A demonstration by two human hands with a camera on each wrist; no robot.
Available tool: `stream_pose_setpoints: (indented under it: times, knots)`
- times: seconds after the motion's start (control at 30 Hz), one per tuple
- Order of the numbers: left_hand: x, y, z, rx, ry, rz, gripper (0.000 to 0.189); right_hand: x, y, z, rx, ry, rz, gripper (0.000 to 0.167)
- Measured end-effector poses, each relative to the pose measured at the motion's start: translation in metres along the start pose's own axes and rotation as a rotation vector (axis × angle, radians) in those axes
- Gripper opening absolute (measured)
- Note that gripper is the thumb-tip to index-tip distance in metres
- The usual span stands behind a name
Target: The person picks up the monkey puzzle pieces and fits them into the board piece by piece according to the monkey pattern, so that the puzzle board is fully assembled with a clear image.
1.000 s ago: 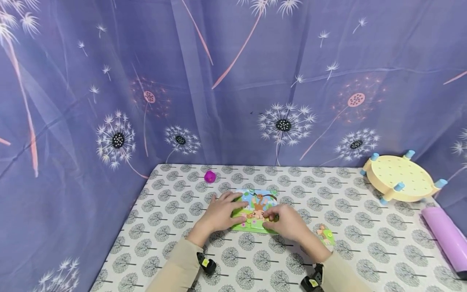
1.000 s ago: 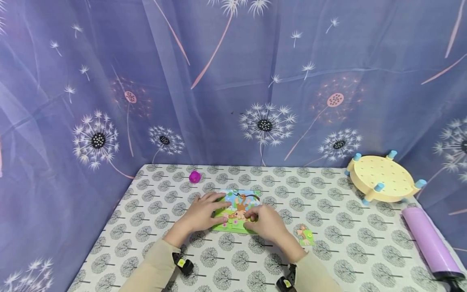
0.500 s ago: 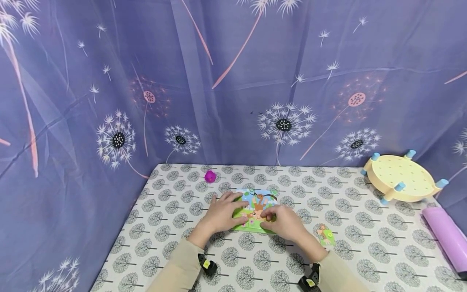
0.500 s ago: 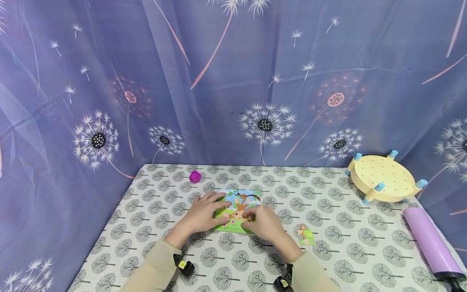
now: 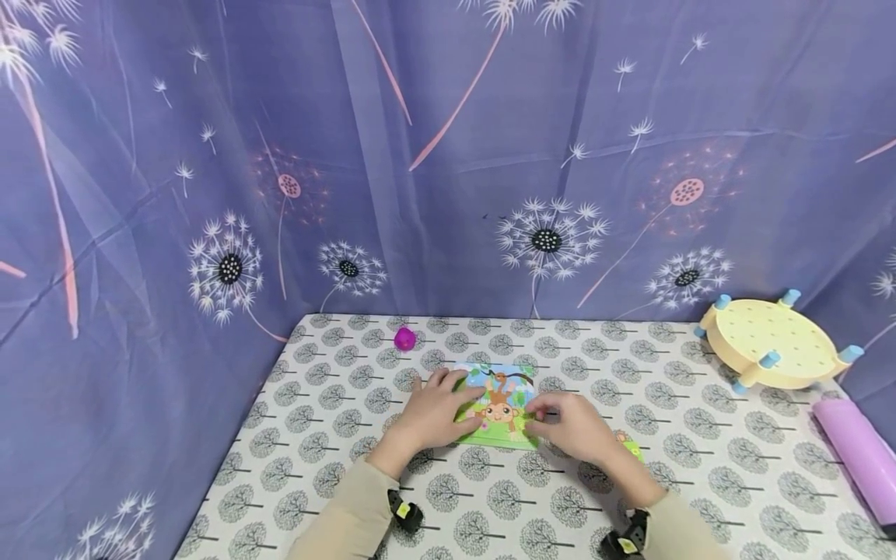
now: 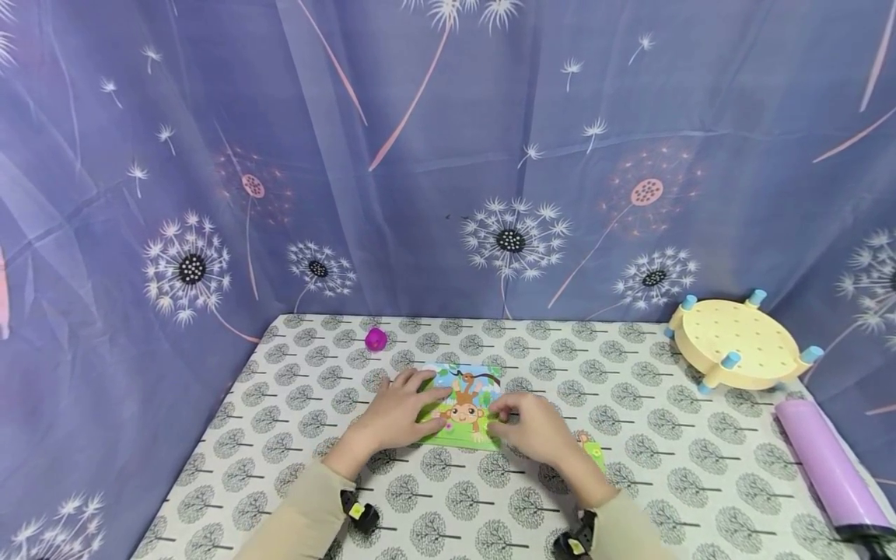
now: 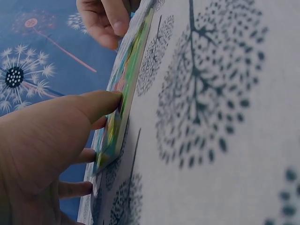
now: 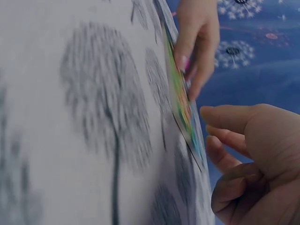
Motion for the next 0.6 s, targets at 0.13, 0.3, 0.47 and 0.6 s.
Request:
stream_pose_setpoints:
  times: [0.13, 0.3, 0.47, 0.6]
  knots:
    - [-0.002, 0.0, 0.001, 0.003, -0.025, 0.018, 0.058, -0.009, 0.023, -0.013, -0.007, 0.001, 0.003, 0.021]
    - [-0.006, 0.001, 0.005, -0.002, -0.075, 0.078, 0.06, -0.026, 0.058, -0.033, -0.012, -0.034, -0.007, 0.023]
    - [-0.01, 0.001, 0.008, 0.007, -0.093, 0.092, 0.06, -0.043, 0.092, -0.055, 0.01, -0.04, -0.055, 0.027]
    - [-0.013, 0.001, 0.008, 0.005, -0.088, 0.075, 0.059, -0.048, 0.105, -0.069, 0.047, -0.05, -0.098, 0.038]
Point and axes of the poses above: each hand's wrist, its own z-axis towards the middle knuckle, its own y-axis out of the back of the hand, x = y × z, the point moved 1 cm from there along z, towards the middle knuckle, and after that the axes turned 8 degrees about z, right-handed, at the moved point
